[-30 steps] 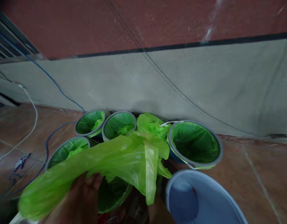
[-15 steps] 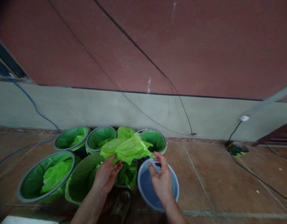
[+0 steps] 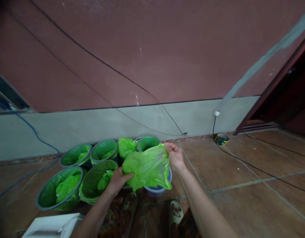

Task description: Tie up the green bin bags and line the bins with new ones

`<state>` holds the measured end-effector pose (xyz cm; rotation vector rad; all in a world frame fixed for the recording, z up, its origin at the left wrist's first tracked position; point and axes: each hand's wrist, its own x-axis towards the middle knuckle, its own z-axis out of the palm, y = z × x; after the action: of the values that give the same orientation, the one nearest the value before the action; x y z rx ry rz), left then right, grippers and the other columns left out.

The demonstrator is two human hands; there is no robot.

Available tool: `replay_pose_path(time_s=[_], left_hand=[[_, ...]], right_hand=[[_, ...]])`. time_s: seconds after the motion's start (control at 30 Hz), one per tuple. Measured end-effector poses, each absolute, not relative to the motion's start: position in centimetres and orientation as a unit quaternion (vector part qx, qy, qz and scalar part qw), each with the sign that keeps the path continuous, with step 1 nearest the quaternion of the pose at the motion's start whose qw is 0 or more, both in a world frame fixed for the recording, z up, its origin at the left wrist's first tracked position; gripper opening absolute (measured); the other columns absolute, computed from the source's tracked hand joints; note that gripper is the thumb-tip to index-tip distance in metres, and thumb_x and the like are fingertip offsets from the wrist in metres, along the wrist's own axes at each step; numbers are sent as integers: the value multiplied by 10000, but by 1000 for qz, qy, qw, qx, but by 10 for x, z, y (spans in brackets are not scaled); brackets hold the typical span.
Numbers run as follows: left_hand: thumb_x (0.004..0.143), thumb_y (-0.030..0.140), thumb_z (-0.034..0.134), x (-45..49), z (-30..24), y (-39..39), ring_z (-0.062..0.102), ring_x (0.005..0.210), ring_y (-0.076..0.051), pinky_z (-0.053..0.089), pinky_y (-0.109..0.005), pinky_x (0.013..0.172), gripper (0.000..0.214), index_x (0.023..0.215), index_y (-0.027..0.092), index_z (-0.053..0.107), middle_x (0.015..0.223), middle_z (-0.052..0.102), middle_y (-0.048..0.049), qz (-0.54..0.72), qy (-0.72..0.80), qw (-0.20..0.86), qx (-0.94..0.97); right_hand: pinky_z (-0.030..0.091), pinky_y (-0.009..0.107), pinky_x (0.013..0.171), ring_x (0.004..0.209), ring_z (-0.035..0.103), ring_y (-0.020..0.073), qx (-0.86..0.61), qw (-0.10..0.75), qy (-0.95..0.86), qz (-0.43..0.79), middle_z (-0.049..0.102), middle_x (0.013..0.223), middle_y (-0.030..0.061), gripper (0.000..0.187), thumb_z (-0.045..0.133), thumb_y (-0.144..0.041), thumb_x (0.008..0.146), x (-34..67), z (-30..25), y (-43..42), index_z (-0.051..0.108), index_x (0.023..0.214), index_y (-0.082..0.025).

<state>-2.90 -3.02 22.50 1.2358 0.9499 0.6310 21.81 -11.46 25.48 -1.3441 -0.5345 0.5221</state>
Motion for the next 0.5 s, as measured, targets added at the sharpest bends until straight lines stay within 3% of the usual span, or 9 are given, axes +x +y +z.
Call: replay_pose_path(time_s=[0.07,0.17,0.33,0.5], left_hand=[[529,96,729,-40,226,-33,588,594,-160,429,-234,558,211,728,159,693,637,673,5,293,445,593,603],[574,170,710,-62,232,-32,483,484,-122,361,-219,494,98,661,160,665,513,573,40,284,463,543,640],[596,341,755,-100,251,-26,414,479,-87,341,-193,486,260,525,160,584,471,452,64,272,453,551,645],[615,182,750,-115,270,-22,555,581,-114,450,-204,606,120,623,146,635,574,599,16,382,451,630,504]], right_hand=[[442,263,498,509,547,141,-620,729,-221,189,658,603,28,463,739,-548,548,234,266,-127,684,780,-152],[416,250,483,506,529,135,-660,713,-212,105,641,586,29,472,716,-539,571,264,277,-145,691,804,-129],[381,237,459,502,500,116,-680,709,-175,58,630,606,33,410,700,-457,582,305,282,-176,695,788,-102],[418,235,458,528,546,130,-650,726,-153,163,659,645,44,321,757,-353,547,312,287,-191,698,764,-124]])
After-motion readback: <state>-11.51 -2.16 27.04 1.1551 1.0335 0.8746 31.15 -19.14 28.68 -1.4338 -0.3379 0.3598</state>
